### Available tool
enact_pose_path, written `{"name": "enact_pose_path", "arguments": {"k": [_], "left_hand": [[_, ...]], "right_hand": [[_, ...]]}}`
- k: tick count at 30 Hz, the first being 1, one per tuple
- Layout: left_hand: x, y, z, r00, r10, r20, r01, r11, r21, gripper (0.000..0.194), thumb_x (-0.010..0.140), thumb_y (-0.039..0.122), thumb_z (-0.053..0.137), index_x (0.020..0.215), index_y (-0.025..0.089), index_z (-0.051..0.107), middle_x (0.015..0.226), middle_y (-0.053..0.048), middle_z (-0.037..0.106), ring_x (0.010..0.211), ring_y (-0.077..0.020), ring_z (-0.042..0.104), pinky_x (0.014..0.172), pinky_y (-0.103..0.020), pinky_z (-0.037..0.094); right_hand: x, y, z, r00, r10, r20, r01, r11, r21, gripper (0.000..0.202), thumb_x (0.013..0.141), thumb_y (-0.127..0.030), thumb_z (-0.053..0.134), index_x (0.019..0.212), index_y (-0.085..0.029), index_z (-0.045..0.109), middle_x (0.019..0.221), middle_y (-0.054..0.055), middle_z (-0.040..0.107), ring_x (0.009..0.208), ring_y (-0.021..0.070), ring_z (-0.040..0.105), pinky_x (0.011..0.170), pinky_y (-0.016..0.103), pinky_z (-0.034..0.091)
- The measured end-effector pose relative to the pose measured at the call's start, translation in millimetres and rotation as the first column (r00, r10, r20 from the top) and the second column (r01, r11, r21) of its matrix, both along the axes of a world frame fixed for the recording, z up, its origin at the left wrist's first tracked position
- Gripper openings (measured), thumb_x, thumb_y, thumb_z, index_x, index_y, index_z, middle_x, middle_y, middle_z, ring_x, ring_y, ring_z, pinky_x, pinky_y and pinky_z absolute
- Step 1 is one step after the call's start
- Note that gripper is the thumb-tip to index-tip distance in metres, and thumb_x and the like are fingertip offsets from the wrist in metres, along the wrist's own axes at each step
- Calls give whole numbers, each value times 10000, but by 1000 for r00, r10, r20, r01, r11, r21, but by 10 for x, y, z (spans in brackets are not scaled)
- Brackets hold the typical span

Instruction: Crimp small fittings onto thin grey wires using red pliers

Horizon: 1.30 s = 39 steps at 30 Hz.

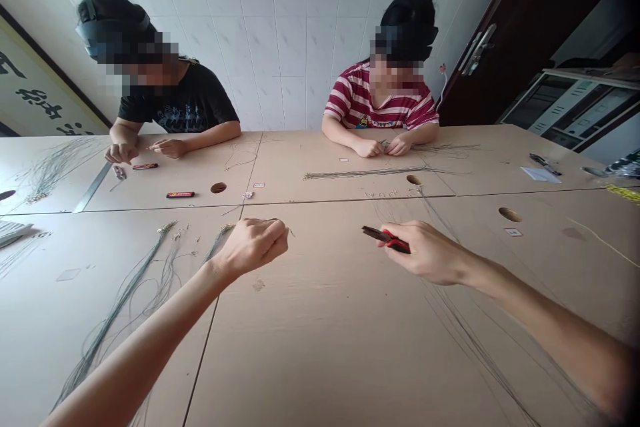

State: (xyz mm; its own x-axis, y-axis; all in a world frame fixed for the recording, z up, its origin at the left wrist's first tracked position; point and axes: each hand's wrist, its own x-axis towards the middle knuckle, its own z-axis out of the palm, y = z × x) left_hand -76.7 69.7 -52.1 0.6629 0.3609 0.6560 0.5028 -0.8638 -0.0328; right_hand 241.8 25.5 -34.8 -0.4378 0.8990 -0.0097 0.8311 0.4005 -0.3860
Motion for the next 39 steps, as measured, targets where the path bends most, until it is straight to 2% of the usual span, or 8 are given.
{"name": "enact_pose_path", "arguments": {"k": [5, 11, 17, 20, 29, 31, 36, 39], "left_hand": [[226, -120, 2, 988, -82, 128, 90, 994, -57, 291, 825, 21, 408, 660, 226, 284, 474, 91, 321, 409, -82, 256, 425, -228, 247], [360, -218, 8, 970, -86, 227, 108, 991, -83, 265, 841, 39, 396, 668, 223, 315, 469, 94, 342, 384, -75, 264, 430, -227, 260], [438, -250, 20, 966, -143, 216, 159, 985, -60, 289, 806, 2, 396, 671, 230, 279, 494, 84, 300, 416, -88, 243, 420, -235, 237], [449, -258, 25, 966, -166, 197, 181, 982, -60, 284, 812, 6, 387, 682, 232, 275, 507, 77, 297, 435, -96, 236, 423, -241, 241], [414, -294, 25, 962, -147, 231, 201, 952, -232, 180, 826, 53, 397, 737, 207, 426, 526, 66, 383, 448, -88, 290, 437, -245, 268], [387, -322, 13, 946, -110, 305, 232, 886, -401, 180, 794, 74, 392, 868, 185, 513, 564, 55, 436, 470, -90, 352, 459, -239, 316], [395, -434, 34, 871, 44, 490, 377, 580, -722, 367, 776, 139, 388, 1100, 186, 554, 768, -2, 578, 542, -93, 468, 504, -247, 416], [466, -495, 77, 852, 129, 508, 359, 563, -745, 226, 814, 228, 519, 1030, 186, 570, 757, -3, 581, 542, -88, 467, 471, -227, 393]], "right_hand": [[-359, -33, -60, 895, -108, -434, 38, 985, -166, 169, 870, -337, 518, 886, -189, 598, 714, -9, 542, 598, 111, 437, 549, 243, 326], [-741, -124, -65, 606, -214, -766, -99, 935, -339, 238, 860, -420, 585, 895, -187, 623, 686, -20, 478, 641, 105, 420, 595, 253, 341], [-901, -148, -110, 292, -494, -819, -442, 690, -573, 241, 856, -381, 601, 797, -151, 644, 612, -16, 461, 599, 108, 427, 577, 266, 340], [-918, -153, -113, 226, -543, -809, -526, 631, -571, 192, 853, -322, 612, 775, -149, 640, 600, -25, 440, 581, 98, 409, 608, 272, 349], [-902, -221, -5, 436, -260, -862, -156, 921, -357, 199, 842, -327, 623, 714, -187, 563, 621, -34, 442, 612, 101, 390, 589, 256, 321], [-890, -239, 4, 499, -186, -846, -73, 964, -256, 199, 859, -335, 601, 724, -196, 553, 622, -41, 416, 595, 97, 361, 568, 250, 311], [-874, -285, 16, 620, -89, -779, 21, 995, -97, 185, 888, -323, 553, 747, -206, 537, 634, -41, 413, 603, 105, 371, 584, 256, 324], [-880, -315, 29, 670, -52, -741, 33, 999, -40, 194, 902, -316, 522, 744, -202, 523, 679, -18, 477, 646, 121, 418, 626, 268, 353]]}}
